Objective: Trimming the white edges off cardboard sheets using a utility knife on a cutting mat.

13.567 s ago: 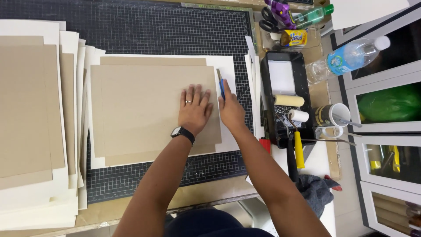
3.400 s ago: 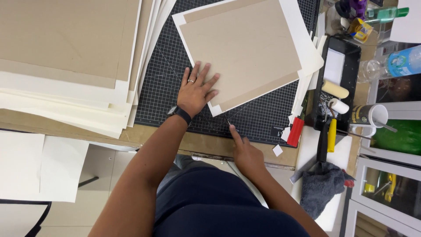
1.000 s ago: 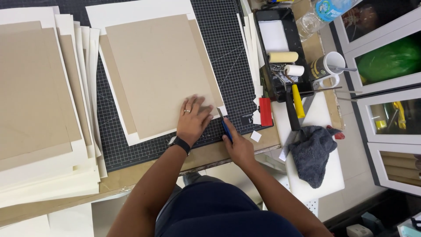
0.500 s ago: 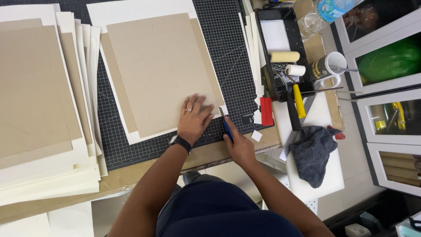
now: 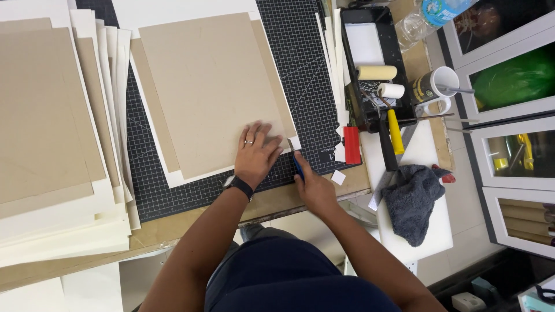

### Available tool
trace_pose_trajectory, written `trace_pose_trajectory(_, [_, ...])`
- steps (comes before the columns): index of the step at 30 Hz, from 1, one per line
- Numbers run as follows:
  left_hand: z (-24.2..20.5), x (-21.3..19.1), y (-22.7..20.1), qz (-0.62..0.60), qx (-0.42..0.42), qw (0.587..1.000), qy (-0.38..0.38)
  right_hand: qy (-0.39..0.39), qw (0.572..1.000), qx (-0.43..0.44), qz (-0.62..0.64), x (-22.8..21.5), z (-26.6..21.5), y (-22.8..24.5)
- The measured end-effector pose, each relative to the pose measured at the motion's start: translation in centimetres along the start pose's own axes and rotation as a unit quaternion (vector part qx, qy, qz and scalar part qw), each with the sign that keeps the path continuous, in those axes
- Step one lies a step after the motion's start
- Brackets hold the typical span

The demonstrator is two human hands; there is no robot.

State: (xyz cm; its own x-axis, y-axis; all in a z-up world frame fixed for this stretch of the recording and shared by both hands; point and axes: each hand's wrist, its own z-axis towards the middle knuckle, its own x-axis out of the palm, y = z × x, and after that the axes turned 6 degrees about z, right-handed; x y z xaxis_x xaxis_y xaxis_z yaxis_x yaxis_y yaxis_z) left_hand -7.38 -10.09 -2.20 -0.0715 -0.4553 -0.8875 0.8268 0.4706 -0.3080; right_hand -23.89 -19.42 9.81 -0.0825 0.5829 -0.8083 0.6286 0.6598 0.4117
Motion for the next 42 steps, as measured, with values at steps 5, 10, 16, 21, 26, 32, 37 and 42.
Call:
trace_pose_trajectory(5, [0.3, 0.4, -0.1, 0.003, -0.005, 1.000, -0.004, 0.018, 0.999, -0.014, -0.034, -0.6, 0.4, -0.2])
trace_pose_trajectory(10, [0.2, 0.6, 0.2, 0.012, -0.004, 1.000, -0.011, 0.024, 0.999, -0.018, -0.044, 0.0, -0.3, -0.7])
trace_pose_trajectory(16, [0.1, 0.4, 0.0, 0.011, -0.008, 1.000, -0.005, -0.016, 0.998, -0.043, -0.048, 2.3, -2.3, -2.7])
trace_pose_trajectory(21, [0.3, 0.4, 0.2, -0.003, -0.009, 1.000, 0.003, -0.042, 0.997, -0.051, -0.049, 2.3, -3.0, -2.6])
trace_pose_trajectory(26, [0.7, -0.1, 0.4, -0.009, -0.011, 1.000, 0.019, -0.057, 0.998, -0.033, 0.024, 0.3, -3.3, -2.0])
trace_pose_trajectory(32, [0.6, 0.7, 0.4, -0.023, -0.014, 0.999, 0.034, -0.041, 0.999, 0.016, 0.026, -1.6, -2.7, -2.7])
trace_pose_trajectory(37, [2.8, 1.1, 1.6, -0.029, -0.040, 0.998, 0.034, -0.047, 0.992, 0.114, 0.013, -4.2, -1.0, -5.9])
trace_pose_trajectory(42, [9.8, 1.7, 4.1, 0.020, -0.059, 0.998, 0.007, -0.065, 0.989, 0.068, 0.110, -8.6, 3.8, -1.0])
